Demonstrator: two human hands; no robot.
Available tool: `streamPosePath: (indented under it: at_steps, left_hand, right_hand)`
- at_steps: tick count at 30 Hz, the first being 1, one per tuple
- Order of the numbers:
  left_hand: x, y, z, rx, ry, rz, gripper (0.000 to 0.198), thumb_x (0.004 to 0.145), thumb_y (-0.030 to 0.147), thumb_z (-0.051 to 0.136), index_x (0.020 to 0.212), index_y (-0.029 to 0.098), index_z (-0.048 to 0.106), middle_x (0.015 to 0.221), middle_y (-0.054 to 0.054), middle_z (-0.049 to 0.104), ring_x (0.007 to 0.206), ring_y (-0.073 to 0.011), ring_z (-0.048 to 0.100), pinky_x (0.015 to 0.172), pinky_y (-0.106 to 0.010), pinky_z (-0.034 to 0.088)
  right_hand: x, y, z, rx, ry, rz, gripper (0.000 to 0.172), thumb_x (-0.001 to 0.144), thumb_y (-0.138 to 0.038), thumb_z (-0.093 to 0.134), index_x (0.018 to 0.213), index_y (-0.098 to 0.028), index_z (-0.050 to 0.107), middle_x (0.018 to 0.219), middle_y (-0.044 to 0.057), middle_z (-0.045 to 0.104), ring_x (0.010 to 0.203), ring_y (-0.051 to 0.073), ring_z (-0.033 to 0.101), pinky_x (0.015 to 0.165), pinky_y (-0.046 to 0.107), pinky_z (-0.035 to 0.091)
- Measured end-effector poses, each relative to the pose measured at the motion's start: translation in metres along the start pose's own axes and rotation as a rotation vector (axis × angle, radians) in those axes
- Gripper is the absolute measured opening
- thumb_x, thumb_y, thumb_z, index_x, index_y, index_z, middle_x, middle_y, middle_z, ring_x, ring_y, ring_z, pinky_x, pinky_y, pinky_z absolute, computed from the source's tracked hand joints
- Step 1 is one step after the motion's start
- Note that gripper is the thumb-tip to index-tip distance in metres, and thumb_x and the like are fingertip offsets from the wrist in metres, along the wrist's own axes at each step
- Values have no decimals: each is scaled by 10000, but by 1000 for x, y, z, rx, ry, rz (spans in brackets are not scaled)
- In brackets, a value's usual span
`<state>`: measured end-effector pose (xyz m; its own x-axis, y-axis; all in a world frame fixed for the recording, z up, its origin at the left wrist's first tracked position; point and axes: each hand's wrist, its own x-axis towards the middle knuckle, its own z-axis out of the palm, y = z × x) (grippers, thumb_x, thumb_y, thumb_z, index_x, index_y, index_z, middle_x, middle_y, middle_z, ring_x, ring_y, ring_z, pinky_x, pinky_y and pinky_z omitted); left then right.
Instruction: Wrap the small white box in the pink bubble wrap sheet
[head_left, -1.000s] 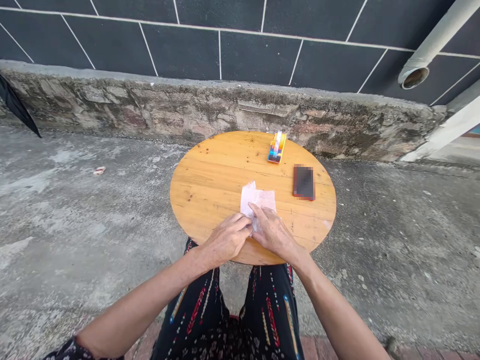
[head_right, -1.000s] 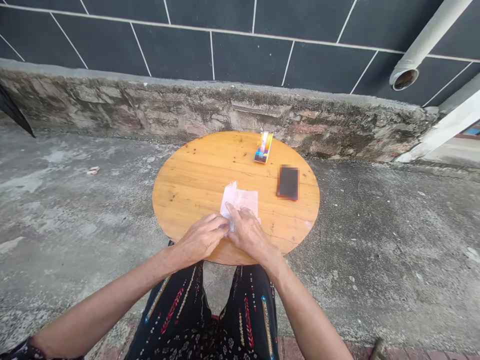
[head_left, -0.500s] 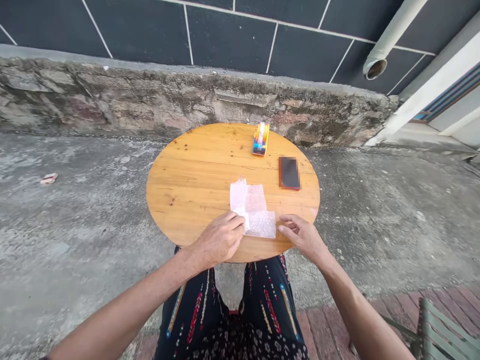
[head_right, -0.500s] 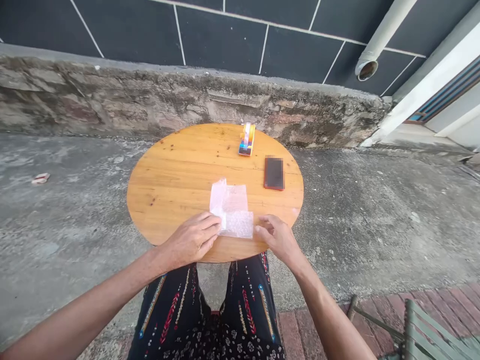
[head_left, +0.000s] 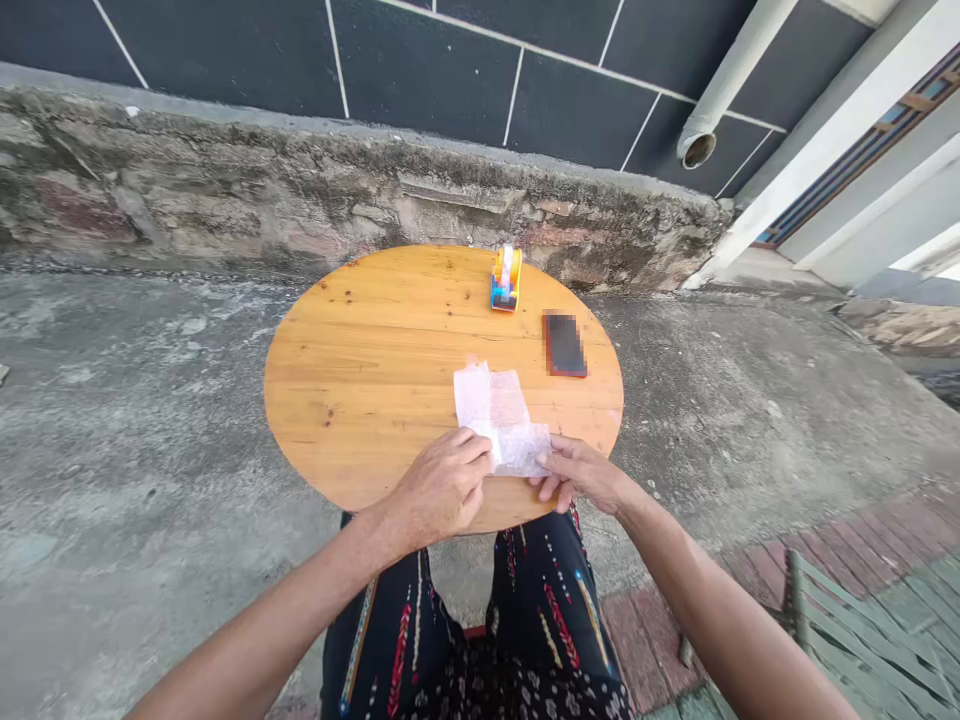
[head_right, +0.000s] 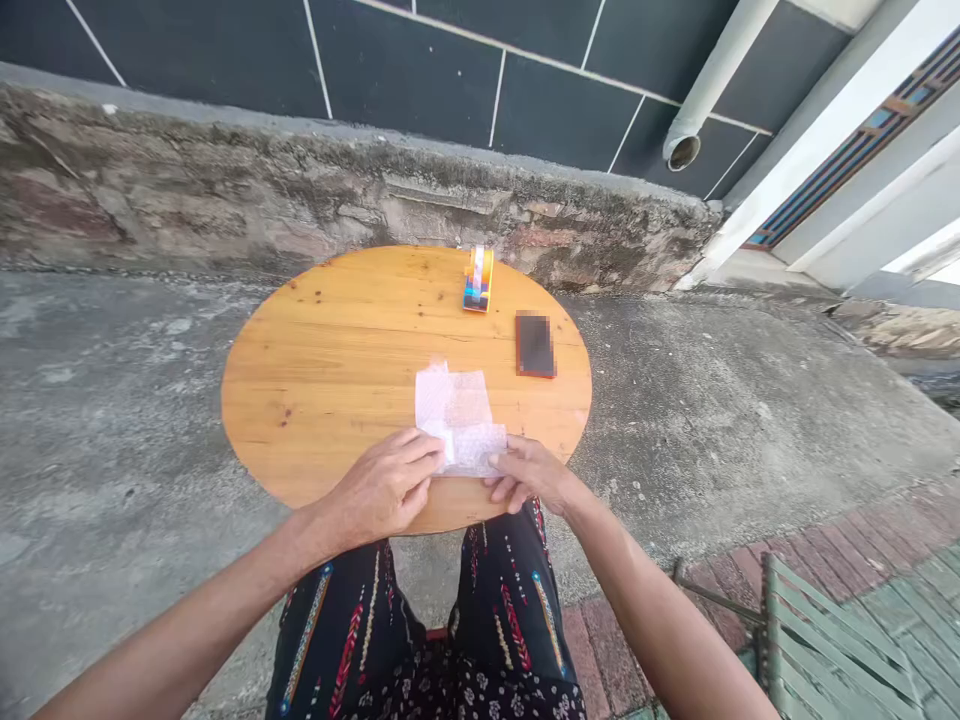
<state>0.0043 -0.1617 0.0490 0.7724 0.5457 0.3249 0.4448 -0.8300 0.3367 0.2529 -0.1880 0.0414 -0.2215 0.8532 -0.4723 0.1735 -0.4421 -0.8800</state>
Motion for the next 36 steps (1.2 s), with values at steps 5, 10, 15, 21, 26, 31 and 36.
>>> streamPosePath:
  at_steps: [5, 10, 15, 21, 26, 31, 36]
  left_hand:
    - [0, -7, -8, -58, -45, 45, 240, 710, -15, 466, 843, 144, 588, 976, -73, 601, 929, -212, 498, 831, -343, 462]
    - [1, -16, -7, -22, -38, 119, 147, 869, 86, 463, 821, 150, 586, 937, -68, 602, 874, -201, 502, 798, -339, 454]
    - [3, -21, -3, 14, -5, 169, 148, 881, 87, 474, 833, 142, 604, 1100, -82, 611, 918, -205, 507, 826, -353, 448]
    - [12, -22, -4, 40, -61, 219, 169, 860, 97, 501, 730, 154, 591, 985, -69, 641, 863, -208, 495, 752, -359, 435]
    - [16, -20, -5, 84, -113, 236, 138, 840, 85, 509, 749, 156, 585, 912, -58, 631, 849, -211, 484, 749, -354, 425]
    - [17, -15, -9, 86, -131, 224, 153, 808, 45, 502, 737, 162, 571, 873, -63, 616, 835, -210, 477, 726, -349, 430]
    - [17, -13, -8, 80, -145, 202, 144, 797, 36, 500, 787, 158, 577, 908, -66, 612, 886, -216, 487, 775, -349, 456]
  right_hand:
    - [7, -6, 7, -84, 111, -48, 427, 780, -520, 653, 981, -144, 645, 677, 12, 656, 531, 100, 624, 398, 151, 473]
    - [15, 2, 12, -149, 197, -128, 420, 756, -551, 648, 811, -135, 654, 619, -5, 607, 518, 97, 588, 392, 158, 455]
    - [21, 10, 16, -239, 280, -204, 336, 755, -486, 655, 803, -153, 648, 616, -39, 529, 501, 80, 492, 378, 172, 429]
    - [30, 12, 22, -477, 461, -232, 255, 747, -382, 642, 652, -189, 504, 544, -57, 475, 456, 87, 431, 390, 198, 322]
    - [34, 5, 34, -652, 591, -325, 259, 704, -286, 628, 581, -201, 416, 544, -61, 416, 530, 94, 391, 492, 218, 285]
    - [39, 3, 43, -474, 590, -431, 260, 728, -317, 609, 600, -211, 410, 547, -69, 402, 524, 95, 386, 507, 224, 310]
    - [35, -2, 55, -120, 504, -451, 245, 747, -366, 634, 662, -210, 466, 553, -58, 505, 488, 102, 484, 477, 222, 382]
